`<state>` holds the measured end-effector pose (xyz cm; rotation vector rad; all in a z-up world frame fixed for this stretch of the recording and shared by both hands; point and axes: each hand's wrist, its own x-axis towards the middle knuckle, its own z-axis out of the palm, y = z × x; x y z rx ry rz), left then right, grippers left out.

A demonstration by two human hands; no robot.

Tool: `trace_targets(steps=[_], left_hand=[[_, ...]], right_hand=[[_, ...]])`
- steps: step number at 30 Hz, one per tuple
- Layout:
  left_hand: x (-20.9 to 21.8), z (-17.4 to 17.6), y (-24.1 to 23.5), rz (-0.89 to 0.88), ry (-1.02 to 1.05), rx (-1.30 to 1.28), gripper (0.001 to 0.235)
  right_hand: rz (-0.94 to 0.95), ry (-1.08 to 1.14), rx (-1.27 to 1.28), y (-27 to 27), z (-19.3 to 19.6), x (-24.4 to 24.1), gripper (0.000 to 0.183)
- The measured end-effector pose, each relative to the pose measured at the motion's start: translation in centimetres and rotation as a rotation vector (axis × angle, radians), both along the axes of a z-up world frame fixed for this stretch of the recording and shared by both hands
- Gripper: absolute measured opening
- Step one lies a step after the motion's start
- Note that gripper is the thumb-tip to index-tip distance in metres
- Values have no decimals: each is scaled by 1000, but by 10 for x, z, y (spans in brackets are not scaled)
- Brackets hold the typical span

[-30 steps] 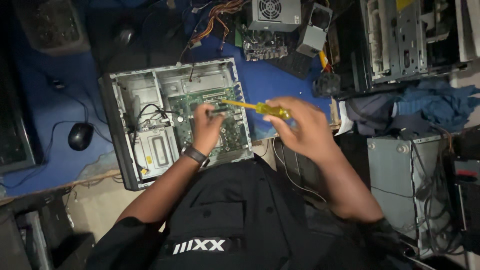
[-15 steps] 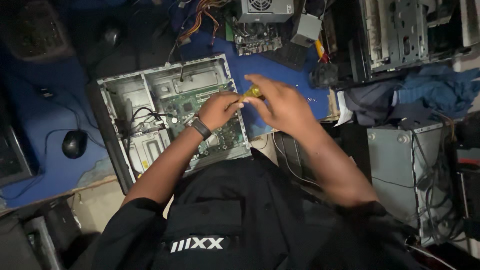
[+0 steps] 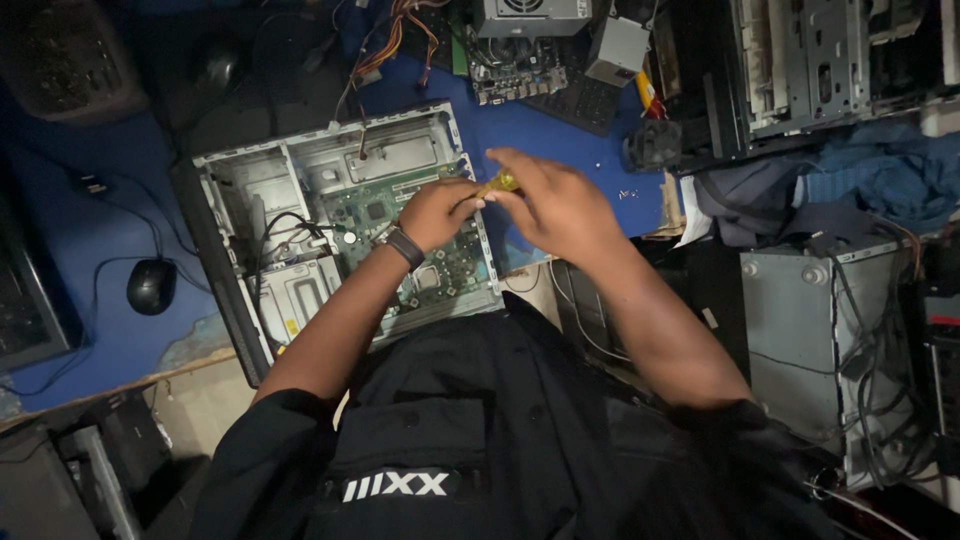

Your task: The person uses a yellow screwdriver to tighten screws on the motherboard inside an open computer case. They then place a power supply unit into the case and continue securing components with the screwdriver.

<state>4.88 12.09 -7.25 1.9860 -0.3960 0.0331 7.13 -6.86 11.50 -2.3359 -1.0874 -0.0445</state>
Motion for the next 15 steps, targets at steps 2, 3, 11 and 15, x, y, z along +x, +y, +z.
trace_targets(steps=[2,3,11,15], left_hand=[[1,-1,-1,-12,22,27,21],[2,-2,-2,-18,33,40,20],[-1,-1,-4,15,84,41,22],[-1,1,-5,30,138,53,23]], right_hand=[[-3,4,-2,0,0,0,51],[-6,8,-3,0,1,0,51],[-21,18,-15,0,-1,1,49],[-29,15,-29,-1,-3,2,50]])
